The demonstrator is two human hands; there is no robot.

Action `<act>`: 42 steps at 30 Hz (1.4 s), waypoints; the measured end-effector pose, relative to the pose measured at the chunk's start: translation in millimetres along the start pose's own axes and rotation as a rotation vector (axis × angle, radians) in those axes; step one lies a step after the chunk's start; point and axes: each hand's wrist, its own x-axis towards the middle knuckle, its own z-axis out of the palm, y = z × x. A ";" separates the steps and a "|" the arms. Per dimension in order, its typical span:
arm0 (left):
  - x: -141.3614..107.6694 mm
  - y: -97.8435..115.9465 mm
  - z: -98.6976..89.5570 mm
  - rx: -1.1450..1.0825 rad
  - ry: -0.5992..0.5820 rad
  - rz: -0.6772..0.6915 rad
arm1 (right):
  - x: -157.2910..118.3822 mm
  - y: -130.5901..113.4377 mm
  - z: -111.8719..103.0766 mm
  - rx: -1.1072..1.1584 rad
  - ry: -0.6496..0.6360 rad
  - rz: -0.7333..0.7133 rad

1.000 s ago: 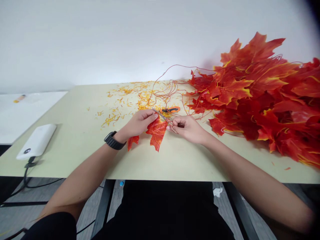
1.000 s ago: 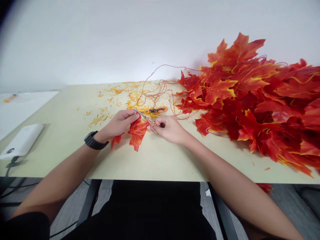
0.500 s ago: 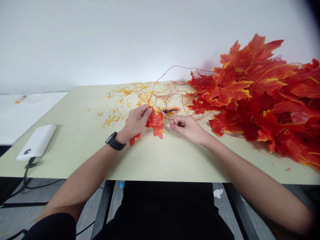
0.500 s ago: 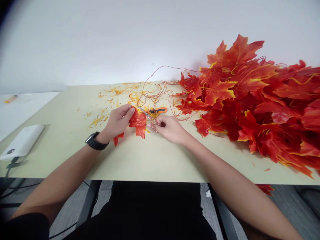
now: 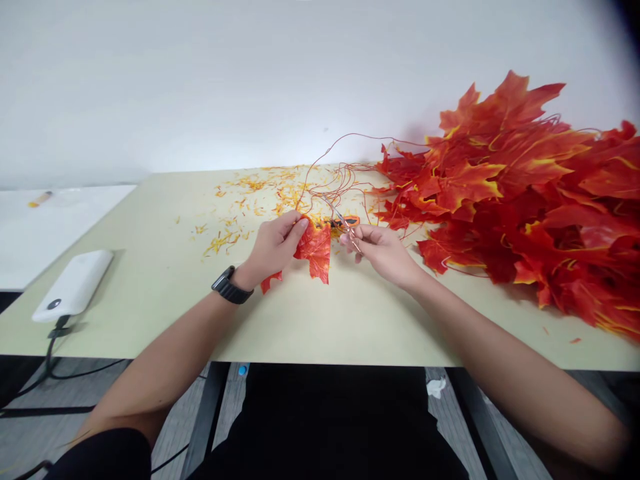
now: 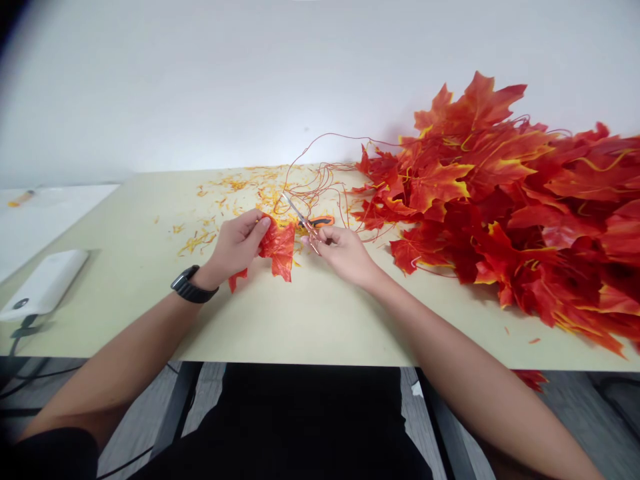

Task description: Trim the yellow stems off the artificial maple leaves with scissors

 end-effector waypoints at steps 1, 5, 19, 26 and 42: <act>-0.9 1.8 0.2 0.005 -0.019 0.008 | 0.3 -1.4 0.2 0.081 0.012 0.026; -5.1 8.8 3.8 0.001 -0.101 0.052 | -1.7 -10.1 2.3 0.407 -0.023 0.093; -3.7 -3.9 11.8 -0.398 0.007 -0.117 | -0.5 -9.1 -4.3 0.474 -0.053 0.231; 10.0 -27.9 2.2 -0.436 0.368 -0.065 | 0.4 -9.8 -5.8 0.502 -0.028 0.255; 23.5 -32.7 -5.2 -0.729 0.558 -0.291 | -25.0 -82.8 -45.8 0.283 0.092 -0.216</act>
